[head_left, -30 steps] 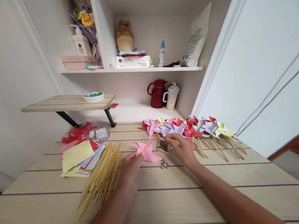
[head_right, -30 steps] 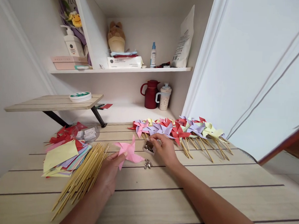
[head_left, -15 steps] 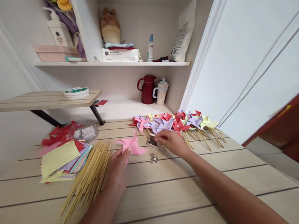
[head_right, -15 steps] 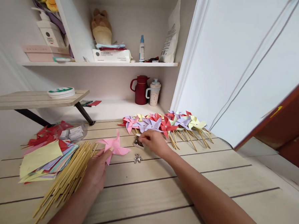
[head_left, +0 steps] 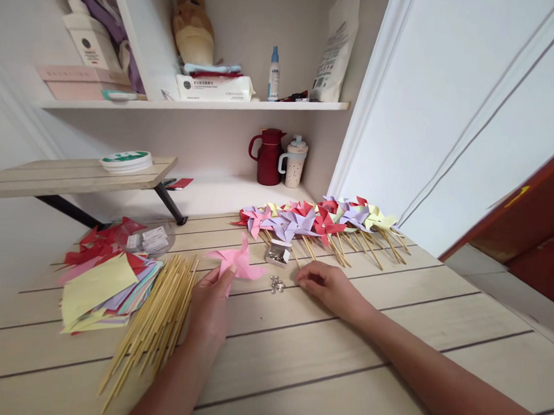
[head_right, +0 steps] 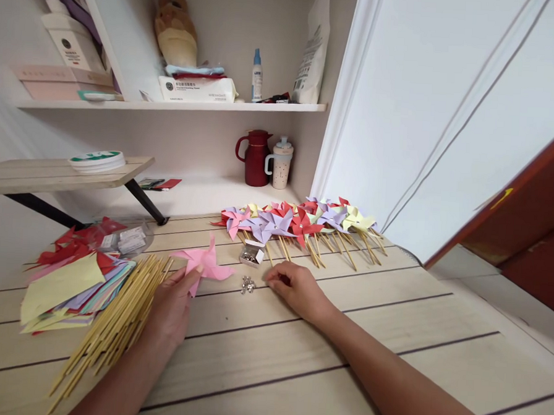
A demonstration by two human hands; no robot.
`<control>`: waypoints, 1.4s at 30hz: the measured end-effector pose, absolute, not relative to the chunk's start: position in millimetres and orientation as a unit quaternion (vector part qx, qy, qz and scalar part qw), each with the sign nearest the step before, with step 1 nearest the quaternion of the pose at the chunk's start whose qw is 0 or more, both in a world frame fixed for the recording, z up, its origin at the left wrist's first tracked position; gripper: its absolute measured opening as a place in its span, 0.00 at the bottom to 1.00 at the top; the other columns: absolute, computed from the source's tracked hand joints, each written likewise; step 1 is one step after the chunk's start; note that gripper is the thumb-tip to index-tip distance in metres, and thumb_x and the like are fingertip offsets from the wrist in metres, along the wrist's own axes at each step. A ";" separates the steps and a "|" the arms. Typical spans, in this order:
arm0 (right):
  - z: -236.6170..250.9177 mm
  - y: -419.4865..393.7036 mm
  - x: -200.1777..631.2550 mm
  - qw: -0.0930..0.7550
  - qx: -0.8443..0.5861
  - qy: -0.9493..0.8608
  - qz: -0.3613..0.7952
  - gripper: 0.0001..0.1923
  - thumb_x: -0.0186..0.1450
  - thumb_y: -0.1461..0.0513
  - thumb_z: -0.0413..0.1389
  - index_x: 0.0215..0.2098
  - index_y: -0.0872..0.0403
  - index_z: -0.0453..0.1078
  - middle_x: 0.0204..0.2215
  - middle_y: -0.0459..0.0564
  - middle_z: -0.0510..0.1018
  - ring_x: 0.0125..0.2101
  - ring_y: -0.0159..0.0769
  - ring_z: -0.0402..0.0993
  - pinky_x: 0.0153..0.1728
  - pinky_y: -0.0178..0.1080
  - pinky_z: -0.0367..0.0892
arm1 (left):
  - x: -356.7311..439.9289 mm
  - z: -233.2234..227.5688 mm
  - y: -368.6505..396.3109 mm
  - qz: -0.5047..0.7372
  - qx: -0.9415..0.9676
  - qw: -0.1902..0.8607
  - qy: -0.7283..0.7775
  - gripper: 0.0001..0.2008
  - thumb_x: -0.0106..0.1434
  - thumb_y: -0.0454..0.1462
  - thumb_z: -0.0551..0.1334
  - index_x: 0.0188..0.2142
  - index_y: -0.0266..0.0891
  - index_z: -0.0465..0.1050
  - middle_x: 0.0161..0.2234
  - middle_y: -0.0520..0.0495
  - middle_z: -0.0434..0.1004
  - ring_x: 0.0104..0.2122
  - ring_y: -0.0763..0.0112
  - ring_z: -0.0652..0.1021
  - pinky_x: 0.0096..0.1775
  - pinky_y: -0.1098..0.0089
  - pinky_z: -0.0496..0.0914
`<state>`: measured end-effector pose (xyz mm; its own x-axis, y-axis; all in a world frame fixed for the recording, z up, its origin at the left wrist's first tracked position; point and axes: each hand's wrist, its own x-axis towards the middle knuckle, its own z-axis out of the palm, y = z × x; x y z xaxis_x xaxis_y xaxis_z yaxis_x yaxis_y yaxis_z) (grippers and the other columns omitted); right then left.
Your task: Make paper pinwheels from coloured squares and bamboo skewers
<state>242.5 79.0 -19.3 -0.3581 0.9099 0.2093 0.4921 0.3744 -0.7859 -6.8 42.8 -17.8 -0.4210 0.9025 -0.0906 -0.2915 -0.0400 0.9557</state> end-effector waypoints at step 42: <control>-7.2 77.9 232.0 0.211 -0.363 -0.811 0.407 0.06 0.63 0.64 0.59 0.28 0.53 0.77 0.35 0.49 0.74 0.36 0.36 0.73 0.40 0.38 0.69 | -0.1 -9.4 36.1 0.631 0.349 0.453 0.523 0.13 0.49 0.44 0.72 0.27 0.36 0.79 0.22 0.55 0.69 0.27 0.73 0.63 0.33 0.74 0.58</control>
<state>232.0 77.9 -7.2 -0.6478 0.7603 0.0474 0.4171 0.4060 -0.8131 -0.1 36.1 -9.4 -0.3451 0.9380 -0.0338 -0.2076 -0.0412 0.9774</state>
